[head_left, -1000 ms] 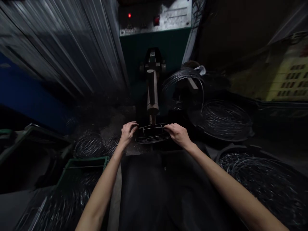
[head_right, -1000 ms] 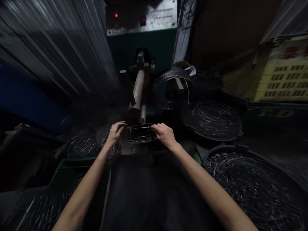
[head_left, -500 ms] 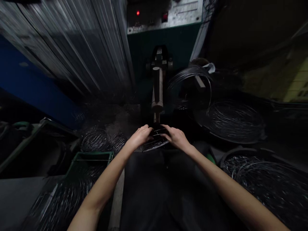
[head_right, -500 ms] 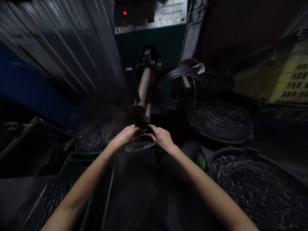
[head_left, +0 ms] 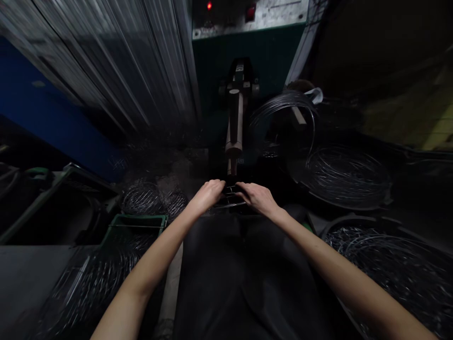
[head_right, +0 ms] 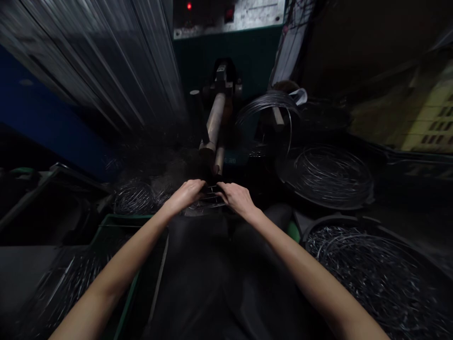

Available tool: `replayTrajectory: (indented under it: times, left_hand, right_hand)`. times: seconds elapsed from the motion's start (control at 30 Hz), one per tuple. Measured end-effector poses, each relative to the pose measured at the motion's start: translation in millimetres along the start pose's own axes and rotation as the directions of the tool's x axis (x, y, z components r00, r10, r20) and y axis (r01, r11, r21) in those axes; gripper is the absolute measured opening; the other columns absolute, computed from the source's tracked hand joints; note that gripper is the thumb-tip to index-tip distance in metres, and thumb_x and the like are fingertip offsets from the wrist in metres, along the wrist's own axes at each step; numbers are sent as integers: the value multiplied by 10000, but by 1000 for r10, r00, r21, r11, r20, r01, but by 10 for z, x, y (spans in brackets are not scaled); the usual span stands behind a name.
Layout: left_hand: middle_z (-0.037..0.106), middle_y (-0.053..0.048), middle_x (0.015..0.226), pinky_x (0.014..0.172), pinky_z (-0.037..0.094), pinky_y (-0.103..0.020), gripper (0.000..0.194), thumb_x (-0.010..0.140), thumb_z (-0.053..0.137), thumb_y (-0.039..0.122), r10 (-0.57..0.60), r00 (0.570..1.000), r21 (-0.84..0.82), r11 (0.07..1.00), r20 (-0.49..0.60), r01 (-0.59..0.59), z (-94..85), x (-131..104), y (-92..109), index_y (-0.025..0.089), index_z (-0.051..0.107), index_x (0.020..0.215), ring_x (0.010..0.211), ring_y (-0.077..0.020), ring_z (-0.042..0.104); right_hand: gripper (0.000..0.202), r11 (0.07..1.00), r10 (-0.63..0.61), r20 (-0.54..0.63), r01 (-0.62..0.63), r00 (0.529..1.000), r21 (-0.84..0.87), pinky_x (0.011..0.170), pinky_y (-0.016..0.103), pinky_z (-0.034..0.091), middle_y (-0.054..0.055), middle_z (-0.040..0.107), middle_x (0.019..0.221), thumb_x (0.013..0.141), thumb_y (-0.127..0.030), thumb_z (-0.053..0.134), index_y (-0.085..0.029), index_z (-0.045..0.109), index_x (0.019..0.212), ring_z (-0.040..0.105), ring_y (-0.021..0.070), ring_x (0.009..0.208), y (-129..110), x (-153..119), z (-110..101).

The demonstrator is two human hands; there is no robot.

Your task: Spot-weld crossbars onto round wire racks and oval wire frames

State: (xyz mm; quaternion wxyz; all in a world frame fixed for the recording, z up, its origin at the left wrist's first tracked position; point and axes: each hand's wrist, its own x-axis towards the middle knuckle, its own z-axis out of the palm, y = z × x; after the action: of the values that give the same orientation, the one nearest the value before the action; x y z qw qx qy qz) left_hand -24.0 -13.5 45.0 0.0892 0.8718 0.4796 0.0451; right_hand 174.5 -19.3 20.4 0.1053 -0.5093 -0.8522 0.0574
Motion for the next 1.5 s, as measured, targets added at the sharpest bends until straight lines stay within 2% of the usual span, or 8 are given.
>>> replayTrajectory:
  times: [0.27, 0.53, 0.8, 0.9, 1.0, 1.13, 1.3, 1.5]
  left_hand:
    - [613, -80, 917, 751, 459, -278, 153, 810, 533, 147, -21, 1000, 14, 1000, 20, 21, 44, 35, 74, 119, 562, 958, 883, -200, 586]
    - [611, -90, 942, 792, 457, -284, 118, 834, 491, 115, 13, 991, -6, 1000, 130, -12, 256, -94, 256, 118, 539, 942, 896, -192, 587]
    - [577, -61, 867, 742, 457, -261, 147, 846, 408, 69, 57, 994, -21, 998, 90, -55, 387, -184, 298, 133, 531, 892, 801, -159, 570]
    - [564, -62, 875, 737, 459, -267, 113, 852, 430, 106, 46, 996, -55, 998, 70, -42, 414, -213, 293, 133, 527, 903, 806, -163, 564]
    - [564, -67, 905, 746, 464, -272, 113, 854, 465, 157, 47, 997, -91, 995, 58, -41, 361, -199, 276, 132, 526, 945, 827, -166, 566]
    - [587, -70, 940, 785, 457, -272, 172, 836, 498, 146, 81, 997, -82, 993, 3, -80, 178, -99, 207, 134, 542, 1001, 877, -171, 576]
    - [639, -61, 936, 800, 457, -256, 193, 813, 559, 175, 13, 996, -162, 986, -84, -27, -15, 61, 51, 134, 597, 998, 895, -167, 601]
    - [683, -42, 912, 768, 461, -224, 215, 786, 620, 213, -33, 985, -277, 961, -171, -16, -107, 160, -92, 155, 660, 989, 839, -142, 626]
  right_hand:
    - [362, 996, -27, 25, 30, 999, -90, 571, 252, 366, 62, 671, 969, 954, -357, 402, -189, 494, 1261, 585, 187, 854, 27, -47, -12]
    - [389, 991, -4, 122, 20, 993, -131, 547, 251, 321, 66, 658, 930, 970, -383, 349, -192, 470, 1287, 563, 186, 850, 3, -339, 189]
    - [342, 989, -29, 166, 52, 986, -136, 525, 251, 298, 59, 636, 886, 980, -362, 313, -215, 549, 1179, 537, 179, 825, -5, -429, 211]
    - [367, 993, -45, 163, 62, 986, -101, 544, 248, 329, 56, 628, 899, 971, -377, 342, -218, 498, 1263, 535, 181, 834, 16, -463, 226]
    - [425, 998, -51, 98, 54, 994, -30, 652, 256, 395, 68, 630, 928, 963, -374, 367, -166, 438, 1327, 533, 187, 854, 58, -465, 200]
    - [376, 995, -72, -1, 72, 997, 71, 765, 272, 415, 67, 638, 924, 955, -348, 391, -158, 525, 1250, 541, 187, 847, 116, -334, 62]
    - [337, 992, -39, -76, 47, 996, 113, 724, 272, 422, 43, 634, 855, 926, -340, 460, -201, 577, 1209, 541, 180, 800, 161, -45, -104]
    - [269, 987, -36, -92, 50, 995, 155, 694, 261, 408, 30, 642, 834, 911, -327, 501, -232, 637, 1122, 542, 170, 782, 190, 175, -206]
